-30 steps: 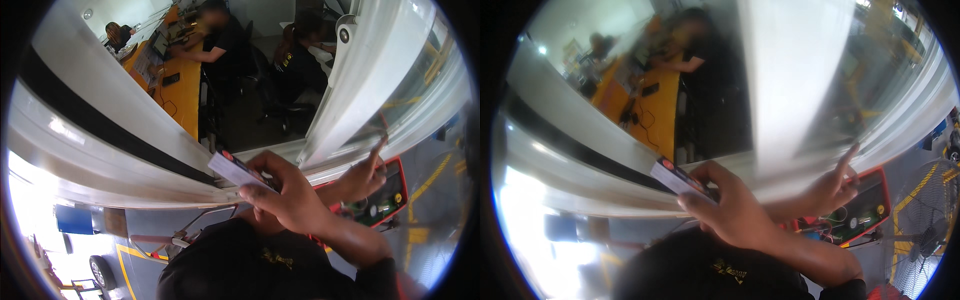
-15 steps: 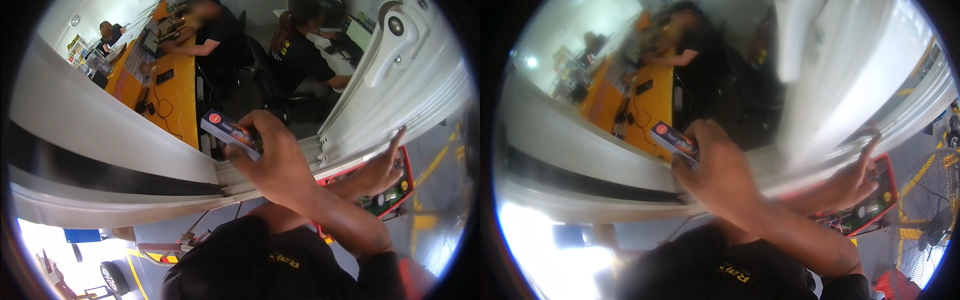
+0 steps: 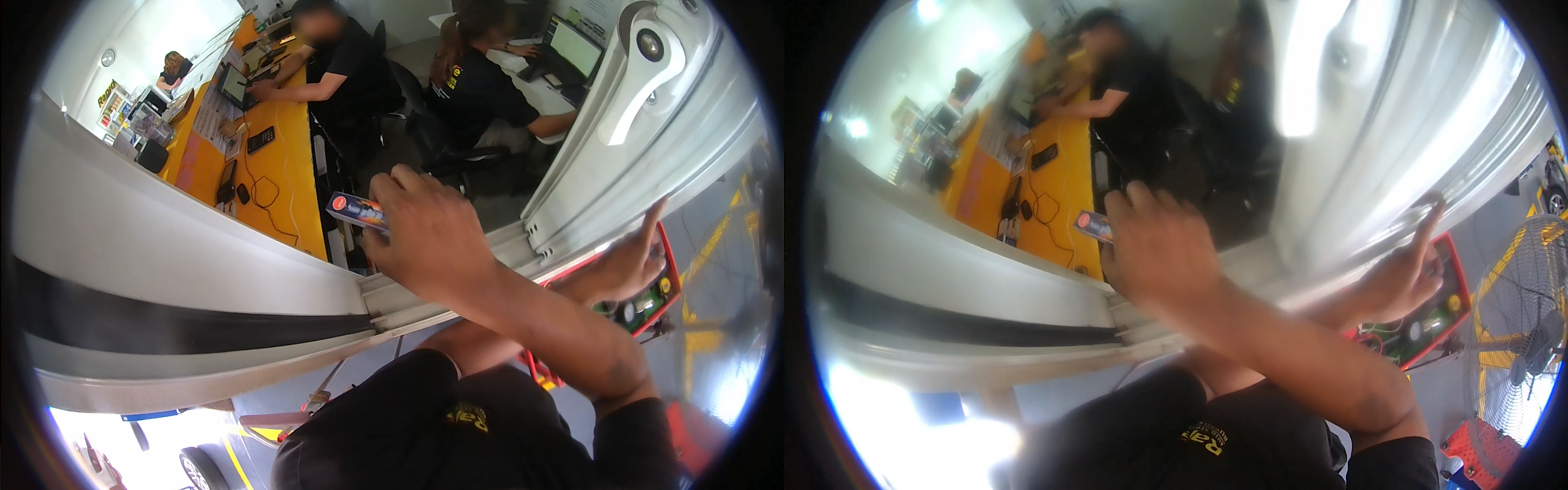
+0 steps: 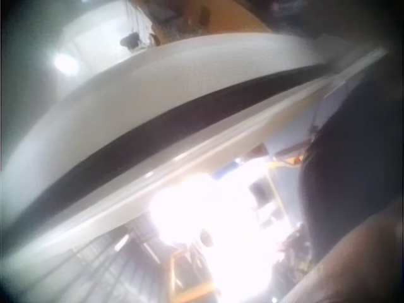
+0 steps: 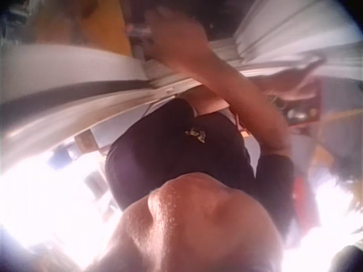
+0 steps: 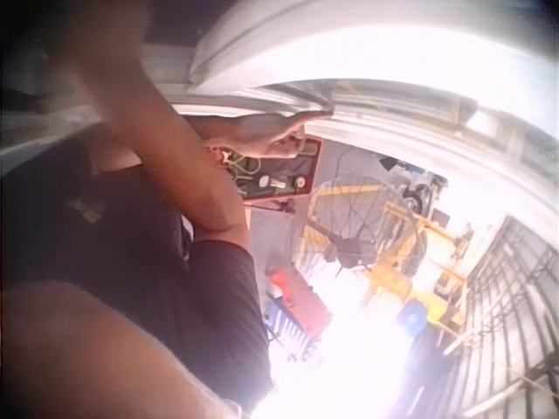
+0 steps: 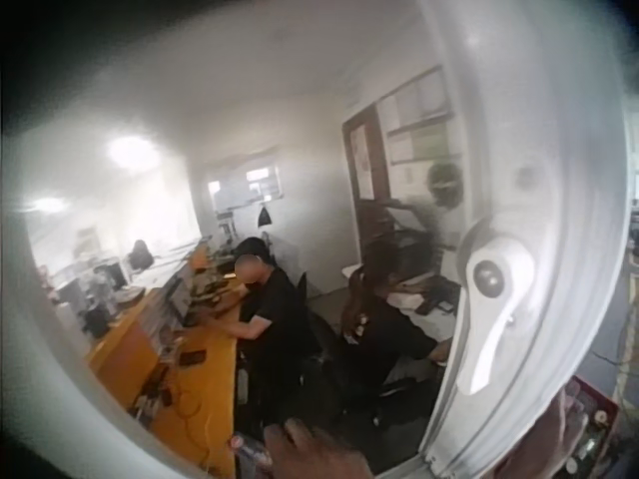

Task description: The person removes spark plugs from the engine using a socket wrench, then installs new spark plugs from a box. The person walks to a service counter to hand over the old spark plugs and returns to the engine bay to continue the installation.

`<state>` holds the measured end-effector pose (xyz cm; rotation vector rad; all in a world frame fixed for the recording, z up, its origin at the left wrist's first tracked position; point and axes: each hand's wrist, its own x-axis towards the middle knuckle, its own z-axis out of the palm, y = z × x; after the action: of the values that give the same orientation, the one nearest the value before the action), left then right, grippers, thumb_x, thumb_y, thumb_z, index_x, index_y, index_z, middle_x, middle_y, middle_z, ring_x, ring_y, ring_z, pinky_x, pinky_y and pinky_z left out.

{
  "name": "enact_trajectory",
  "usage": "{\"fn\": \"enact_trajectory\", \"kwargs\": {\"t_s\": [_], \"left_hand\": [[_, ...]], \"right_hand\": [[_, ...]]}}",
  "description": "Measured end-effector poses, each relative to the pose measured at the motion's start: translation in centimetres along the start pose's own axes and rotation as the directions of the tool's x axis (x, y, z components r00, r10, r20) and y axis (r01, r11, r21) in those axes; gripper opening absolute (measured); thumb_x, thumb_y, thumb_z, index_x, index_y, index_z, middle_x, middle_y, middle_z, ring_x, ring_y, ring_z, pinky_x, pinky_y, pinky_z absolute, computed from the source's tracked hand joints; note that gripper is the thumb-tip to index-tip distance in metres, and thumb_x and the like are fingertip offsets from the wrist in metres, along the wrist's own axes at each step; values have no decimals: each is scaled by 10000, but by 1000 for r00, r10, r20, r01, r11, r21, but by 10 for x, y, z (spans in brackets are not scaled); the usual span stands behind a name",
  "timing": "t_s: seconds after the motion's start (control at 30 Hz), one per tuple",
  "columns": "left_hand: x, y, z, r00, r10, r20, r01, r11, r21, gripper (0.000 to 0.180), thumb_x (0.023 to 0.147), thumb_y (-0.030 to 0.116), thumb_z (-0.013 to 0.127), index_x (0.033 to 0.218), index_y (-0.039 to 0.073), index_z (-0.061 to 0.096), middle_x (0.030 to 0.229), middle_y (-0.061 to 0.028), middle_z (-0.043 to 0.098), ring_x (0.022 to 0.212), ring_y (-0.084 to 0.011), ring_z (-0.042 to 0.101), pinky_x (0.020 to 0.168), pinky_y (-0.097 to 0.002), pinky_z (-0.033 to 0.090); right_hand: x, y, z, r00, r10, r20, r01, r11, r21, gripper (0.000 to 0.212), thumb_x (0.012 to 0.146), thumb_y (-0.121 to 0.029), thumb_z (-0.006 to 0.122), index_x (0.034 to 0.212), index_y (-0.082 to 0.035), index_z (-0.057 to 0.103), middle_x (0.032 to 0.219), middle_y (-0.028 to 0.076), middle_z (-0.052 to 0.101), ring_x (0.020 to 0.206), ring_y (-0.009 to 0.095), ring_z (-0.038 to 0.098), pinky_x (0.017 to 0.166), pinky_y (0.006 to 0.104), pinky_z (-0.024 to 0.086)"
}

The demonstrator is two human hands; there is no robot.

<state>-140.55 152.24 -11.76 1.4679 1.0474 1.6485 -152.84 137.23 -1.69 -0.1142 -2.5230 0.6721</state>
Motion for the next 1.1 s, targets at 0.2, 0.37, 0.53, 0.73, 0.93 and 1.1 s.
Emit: {"fn": "enact_trajectory", "kwargs": {"t_s": [0.2,0.37,0.53,0.73,0.93,1.1], "left_hand": [[-2,24,-7,981,-173,83,167,983,82,947,947,68,590,1614,84,-81,1106,-169,614,915,-265,647,880,-404,508],[-10,23,-8,988,-145,48,142,988,58,916,929,53,612,1615,70,6,1151,-203,614,956,-328,653,913,-433,500],[-37,32,-13,997,-79,11,75,973,217,843,888,24,643,1603,62,198,1135,-172,613,987,-325,645,925,-420,495],[-80,22,-7,990,-134,34,132,990,55,784,887,36,653,1578,61,282,1137,-156,623,1017,-301,641,940,-416,489],[-115,15,-7,979,-195,67,192,980,42,771,891,43,652,1571,60,291,1140,-157,624,1021,-302,641,942,-416,489],[-126,9,0,973,-209,100,206,978,37,760,893,48,652,1566,60,298,1143,-157,625,1024,-302,641,943,-416,488]], "right_hand": [[11,6,6,995,1,-103,-4,1000,-27,250,760,-131,752,913,-40,576,890,119,585,856,299,664,747,409,556],[19,7,14,993,19,-119,-24,999,-38,238,757,-125,758,905,-45,589,889,111,595,849,287,669,748,399,560],[32,9,28,988,0,-157,-10,998,-60,254,742,-141,774,908,-53,603,886,100,603,849,271,669,750,393,559],[38,19,41,988,32,-148,-48,993,-109,275,735,-162,788,919,-62,610,905,90,613,871,256,673,765,384,558],[54,14,47,991,58,-119,-70,993,-99,279,748,-177,784,938,-59,617,940,94,623,910,261,679,801,395,560],[57,18,51,990,74,-124,-87,991,-102,269,763,-178,772,947,-58,618,948,102,626,923,269,681,822,409,558]]}}
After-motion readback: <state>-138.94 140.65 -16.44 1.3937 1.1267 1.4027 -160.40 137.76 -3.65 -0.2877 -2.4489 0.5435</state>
